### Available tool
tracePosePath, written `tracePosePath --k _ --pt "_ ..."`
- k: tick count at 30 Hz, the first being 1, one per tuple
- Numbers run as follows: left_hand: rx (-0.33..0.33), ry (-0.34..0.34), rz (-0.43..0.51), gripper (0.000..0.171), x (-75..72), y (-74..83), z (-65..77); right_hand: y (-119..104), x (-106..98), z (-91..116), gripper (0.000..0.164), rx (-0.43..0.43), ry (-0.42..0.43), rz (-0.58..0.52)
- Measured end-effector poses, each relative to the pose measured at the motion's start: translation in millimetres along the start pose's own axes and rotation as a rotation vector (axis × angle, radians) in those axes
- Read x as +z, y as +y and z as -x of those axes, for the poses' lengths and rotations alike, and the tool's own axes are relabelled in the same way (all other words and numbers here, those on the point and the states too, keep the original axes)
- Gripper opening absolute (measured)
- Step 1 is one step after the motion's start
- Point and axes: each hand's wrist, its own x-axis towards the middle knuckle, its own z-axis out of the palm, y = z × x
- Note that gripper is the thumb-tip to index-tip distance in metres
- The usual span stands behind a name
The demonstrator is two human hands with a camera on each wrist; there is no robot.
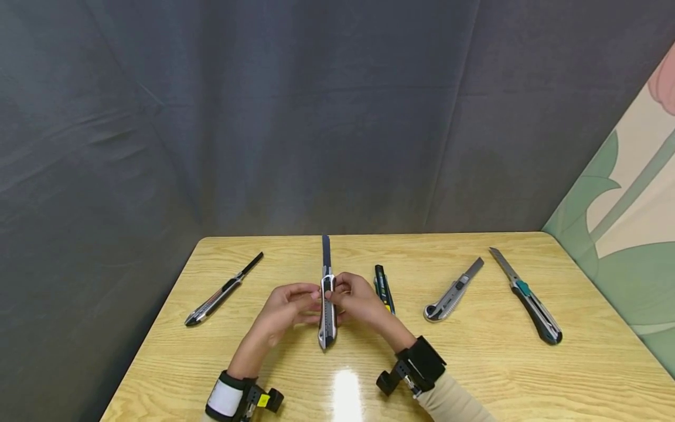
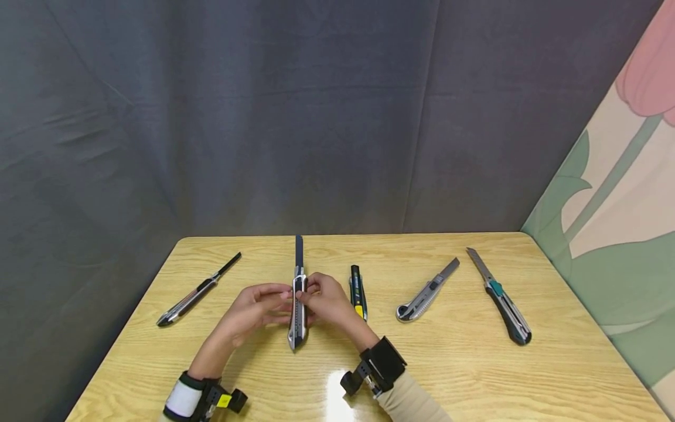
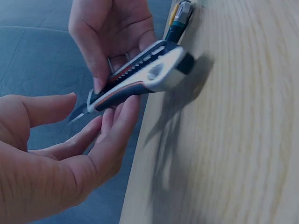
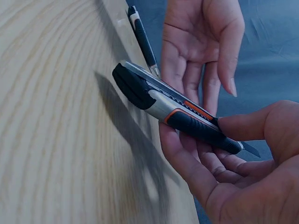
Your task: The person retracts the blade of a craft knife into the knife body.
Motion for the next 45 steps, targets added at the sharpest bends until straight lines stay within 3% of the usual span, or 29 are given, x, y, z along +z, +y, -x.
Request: tracePosePath --k 7,21,30,38,45 --pt "-0.04 -0.039 0.0 0.033 -0.3 -3.3 -0.1 -6.2 -4.8 0.5 0.02 -0.008 0.039 0.003" --pt "-0.057 -0.212 -0.017 0.03 5.8 -4.9 -6.7 -28.2 -26.1 -1.3 0.028 -0.05 0.094 -0.11" --pt "-0.035 -0.203 0.008 0.032 11.9 -9.6 -9.5 -25.3 -32.2 -0.5 0.027 -0.068 0.108 -0.136" --pt "-0.035 -0.155 -0.002 0.032 10.4 -15.2 -3.1 -24.8 -27.0 -1.0 0.024 -0.085 0.092 -0.2" --pt "-0.013 -0.152 -0.015 0.034 12.5 -18.0 -2.5 -26.9 -27.1 -1.5 0.032 -0.024 0.147 -0.192"
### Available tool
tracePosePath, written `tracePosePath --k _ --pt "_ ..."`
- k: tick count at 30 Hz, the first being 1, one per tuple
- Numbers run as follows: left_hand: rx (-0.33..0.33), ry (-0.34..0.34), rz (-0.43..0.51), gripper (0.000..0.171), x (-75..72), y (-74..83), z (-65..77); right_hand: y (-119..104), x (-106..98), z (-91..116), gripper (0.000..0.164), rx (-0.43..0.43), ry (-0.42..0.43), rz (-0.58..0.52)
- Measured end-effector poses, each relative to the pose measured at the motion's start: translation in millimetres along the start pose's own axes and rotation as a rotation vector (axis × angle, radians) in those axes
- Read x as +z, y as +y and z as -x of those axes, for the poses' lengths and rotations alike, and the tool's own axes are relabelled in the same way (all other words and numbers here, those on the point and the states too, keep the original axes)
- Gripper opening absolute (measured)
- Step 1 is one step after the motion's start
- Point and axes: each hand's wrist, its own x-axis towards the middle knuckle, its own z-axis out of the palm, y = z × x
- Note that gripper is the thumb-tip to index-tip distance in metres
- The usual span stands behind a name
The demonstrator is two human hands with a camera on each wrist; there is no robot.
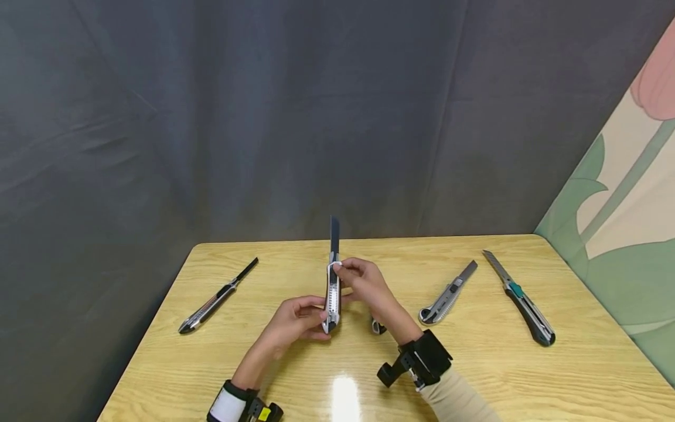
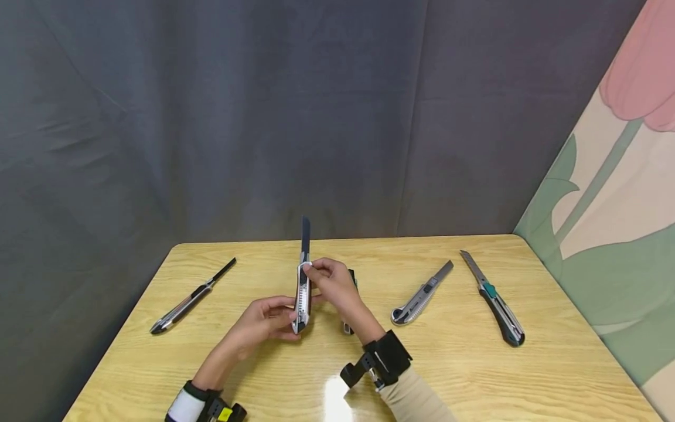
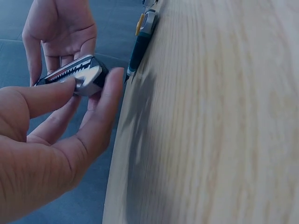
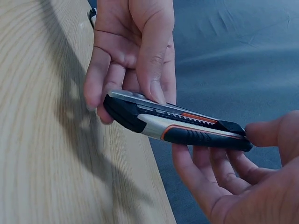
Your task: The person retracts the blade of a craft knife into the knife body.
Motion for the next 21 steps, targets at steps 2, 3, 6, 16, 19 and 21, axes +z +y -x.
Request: tracePosePath --k 2,3,6,16,19,21 --pt "0.009 0.009 -0.016 0.033 0.1 -1.0 0.6 -0.2 1.0 -0.2 0.034 0.013 0.012 0.004" --pt "0.015 0.015 -0.02 0.033 0.4 -1.3 0.8 -0.5 1.3 -0.1 0.035 0.018 0.017 0.006" --pt "0.033 0.04 -0.032 0.031 1.8 -2.3 -0.3 -7.4 3.2 4.0 0.033 0.013 0.026 0.024" --pt "0.06 0.071 -0.015 0.032 9.0 -1.7 -2.5 -1.2 0.2 0.3 0.022 -0.059 0.035 0.047" --pt "0.057 0.074 -0.013 0.032 8.7 -2.0 -0.2 0.0 2.5 1.0 0.021 -0.071 0.019 0.048" --pt "0.057 0.075 -0.007 0.032 8.8 -2.2 0.8 0.2 3.5 1.8 0.019 -0.072 0.014 0.052"
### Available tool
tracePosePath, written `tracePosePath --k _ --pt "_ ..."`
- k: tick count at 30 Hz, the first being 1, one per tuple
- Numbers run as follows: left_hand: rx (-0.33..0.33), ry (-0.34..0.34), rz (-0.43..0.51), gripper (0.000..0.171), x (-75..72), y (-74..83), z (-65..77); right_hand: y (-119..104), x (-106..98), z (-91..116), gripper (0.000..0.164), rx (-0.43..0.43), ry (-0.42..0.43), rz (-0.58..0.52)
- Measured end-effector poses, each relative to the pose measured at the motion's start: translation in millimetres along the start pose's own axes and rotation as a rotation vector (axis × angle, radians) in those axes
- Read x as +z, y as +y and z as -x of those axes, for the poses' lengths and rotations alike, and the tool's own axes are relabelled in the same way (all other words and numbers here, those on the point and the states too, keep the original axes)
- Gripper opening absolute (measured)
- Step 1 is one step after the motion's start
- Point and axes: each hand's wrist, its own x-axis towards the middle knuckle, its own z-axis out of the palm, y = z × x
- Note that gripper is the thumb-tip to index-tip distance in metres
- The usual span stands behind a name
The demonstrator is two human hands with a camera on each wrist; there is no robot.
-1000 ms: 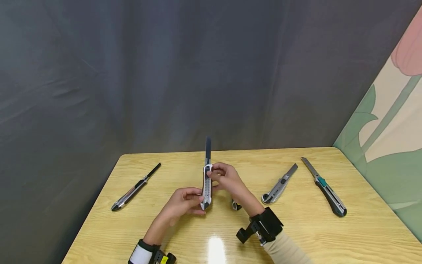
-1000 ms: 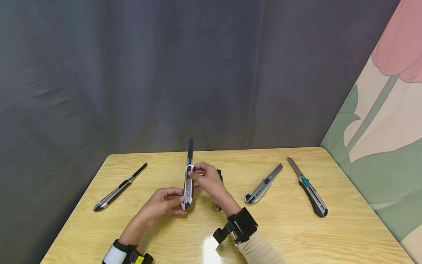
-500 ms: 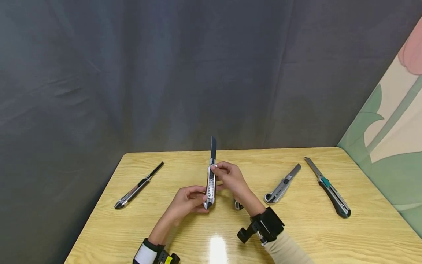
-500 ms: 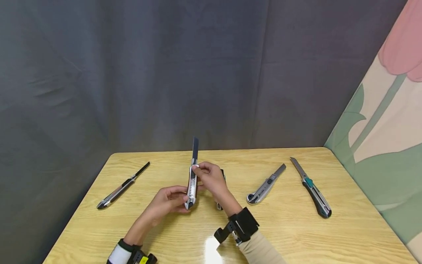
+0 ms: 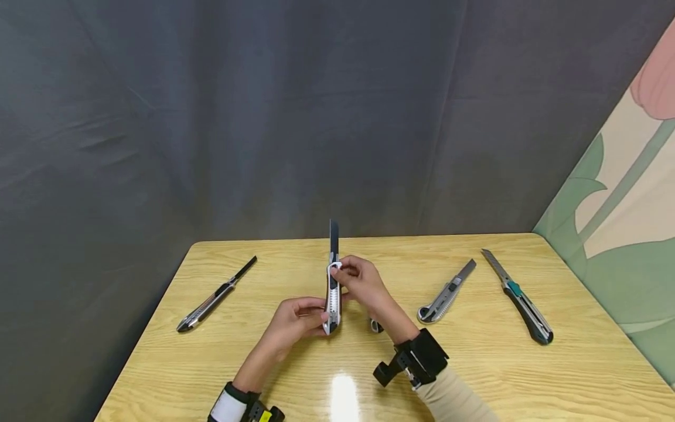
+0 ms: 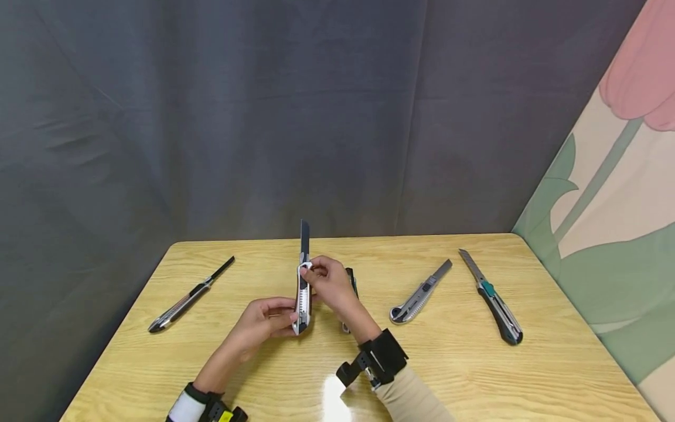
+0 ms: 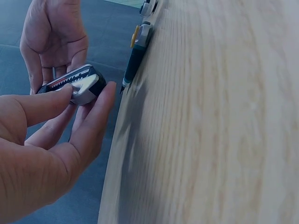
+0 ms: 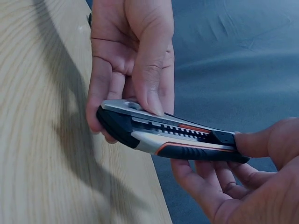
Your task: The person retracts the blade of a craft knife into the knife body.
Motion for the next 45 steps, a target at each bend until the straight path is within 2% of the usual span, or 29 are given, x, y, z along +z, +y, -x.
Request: tracePosePath --k 7,16,25,34,45 --pt "0.001 -0.017 0.009 0.033 1.7 1.3 0.0 -0.4 -0.3 1.9 0.016 0.006 0.018 -0.009" --pt "-0.001 0.012 0.001 0.031 0.8 0.2 0.8 -1.5 -0.5 2.3 0.02 0.016 -0.022 0.016" --pt "0.009 0.052 -0.022 0.029 -0.7 3.5 0.1 -0.5 0.0 0.8 0.02 0.02 -0.013 0.008" --pt "0.009 0.077 -0.041 0.029 -0.5 5.6 1.9 -5.8 1.6 0.5 0.022 -0.018 -0.017 0.052" --pt "0.012 0.069 -0.033 0.028 -1.7 2.8 3.6 -4.9 3.3 0.9 0.024 0.002 -0.019 0.069"
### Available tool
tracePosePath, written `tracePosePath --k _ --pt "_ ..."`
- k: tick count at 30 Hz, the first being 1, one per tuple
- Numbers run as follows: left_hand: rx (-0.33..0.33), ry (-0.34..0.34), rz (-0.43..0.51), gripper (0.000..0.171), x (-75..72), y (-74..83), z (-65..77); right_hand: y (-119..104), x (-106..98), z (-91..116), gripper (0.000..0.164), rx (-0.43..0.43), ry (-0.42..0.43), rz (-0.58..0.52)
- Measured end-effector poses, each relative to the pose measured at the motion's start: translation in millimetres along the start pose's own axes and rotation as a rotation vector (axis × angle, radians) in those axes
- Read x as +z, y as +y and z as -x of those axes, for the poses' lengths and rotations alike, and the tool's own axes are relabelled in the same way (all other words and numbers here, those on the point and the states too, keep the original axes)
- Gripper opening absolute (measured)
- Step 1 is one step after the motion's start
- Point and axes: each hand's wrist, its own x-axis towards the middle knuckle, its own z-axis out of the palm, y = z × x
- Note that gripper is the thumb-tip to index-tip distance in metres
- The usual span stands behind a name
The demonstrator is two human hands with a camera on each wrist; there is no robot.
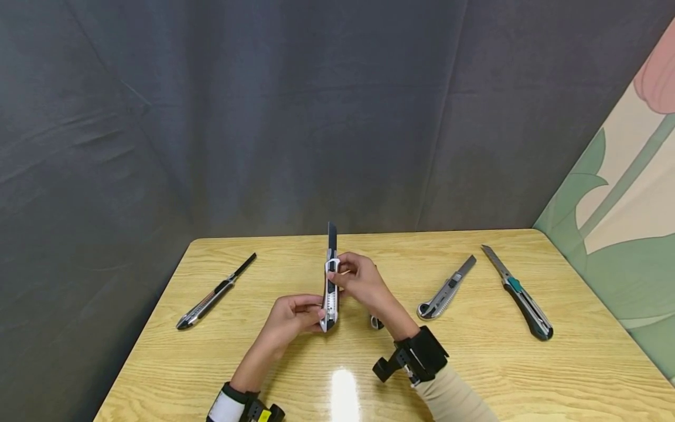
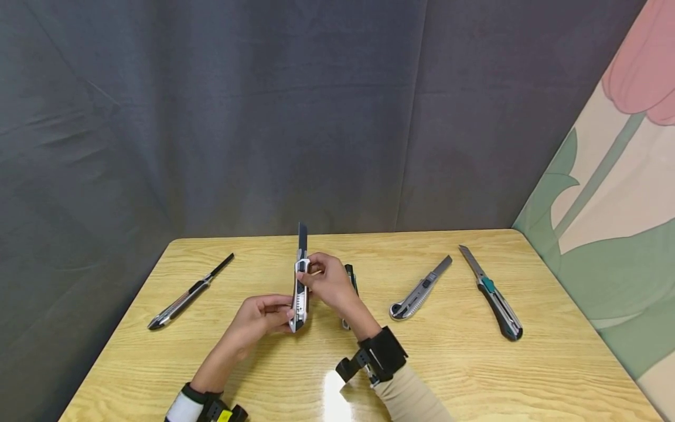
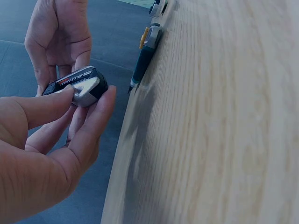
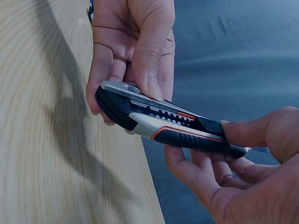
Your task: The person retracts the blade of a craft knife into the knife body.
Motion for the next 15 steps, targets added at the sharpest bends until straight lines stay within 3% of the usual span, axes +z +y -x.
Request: tracePosePath --k 15 --pt "0.019 0.014 0.021 0.026 5.6 -0.3 -1.1 -1.0 -5.9 -1.1 0.024 0.035 -0.014 -0.029"
